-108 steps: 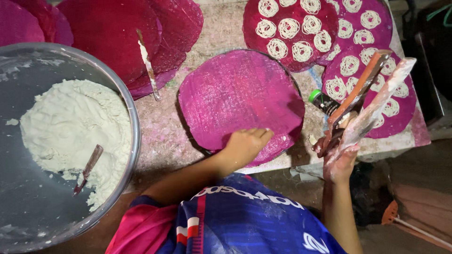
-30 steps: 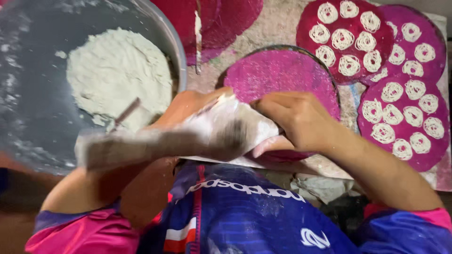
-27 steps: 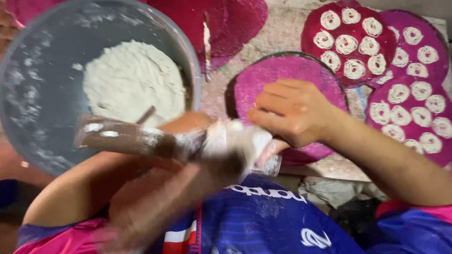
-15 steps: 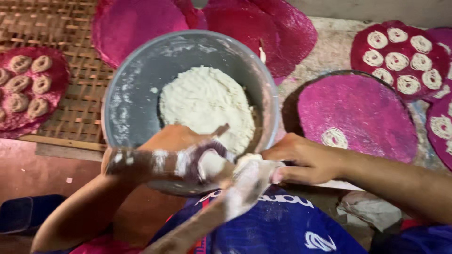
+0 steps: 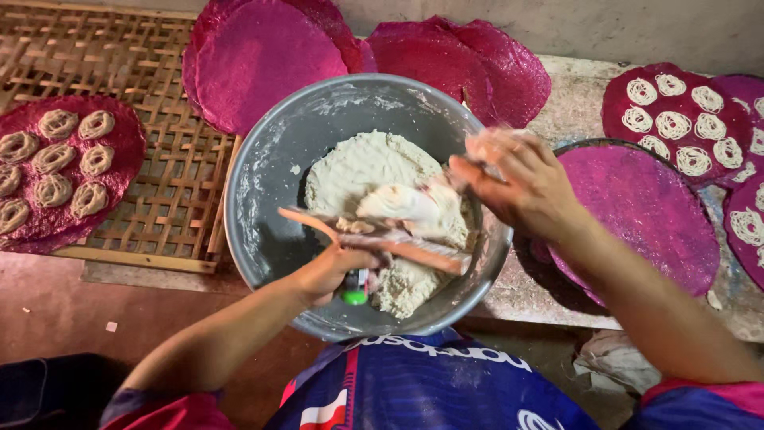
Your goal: The person scoops white batter from a large basin into a handheld extruder, then squeezes the extruder to pipe spiral batter nests onto round pink mats on the work table. Filled mats are moved to a slatted wooden rack, and the person reloads the extruder to continue piping more nests.
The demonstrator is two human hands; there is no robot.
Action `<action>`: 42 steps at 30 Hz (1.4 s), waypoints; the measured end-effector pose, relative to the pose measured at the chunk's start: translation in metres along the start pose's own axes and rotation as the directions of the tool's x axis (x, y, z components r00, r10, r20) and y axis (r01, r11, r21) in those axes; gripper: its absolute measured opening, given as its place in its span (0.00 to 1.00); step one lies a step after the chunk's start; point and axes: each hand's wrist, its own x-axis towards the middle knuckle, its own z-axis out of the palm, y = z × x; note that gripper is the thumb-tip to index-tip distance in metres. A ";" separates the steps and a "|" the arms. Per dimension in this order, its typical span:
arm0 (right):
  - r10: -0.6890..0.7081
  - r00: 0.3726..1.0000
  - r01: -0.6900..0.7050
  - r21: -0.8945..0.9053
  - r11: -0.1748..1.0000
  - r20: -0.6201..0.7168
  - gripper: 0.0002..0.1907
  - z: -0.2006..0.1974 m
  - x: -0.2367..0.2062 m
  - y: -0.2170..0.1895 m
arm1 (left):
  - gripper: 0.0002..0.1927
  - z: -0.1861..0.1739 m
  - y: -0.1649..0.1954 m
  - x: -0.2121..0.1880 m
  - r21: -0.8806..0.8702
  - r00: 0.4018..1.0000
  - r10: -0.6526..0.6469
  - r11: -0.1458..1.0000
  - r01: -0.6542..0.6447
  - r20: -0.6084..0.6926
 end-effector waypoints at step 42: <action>-0.002 0.402 -0.065 0.030 0.997 0.916 0.16 0.154 -0.024 -0.064 | 0.23 -0.021 0.029 -0.050 0.698 0.462 0.812 0.560 -0.446 -0.357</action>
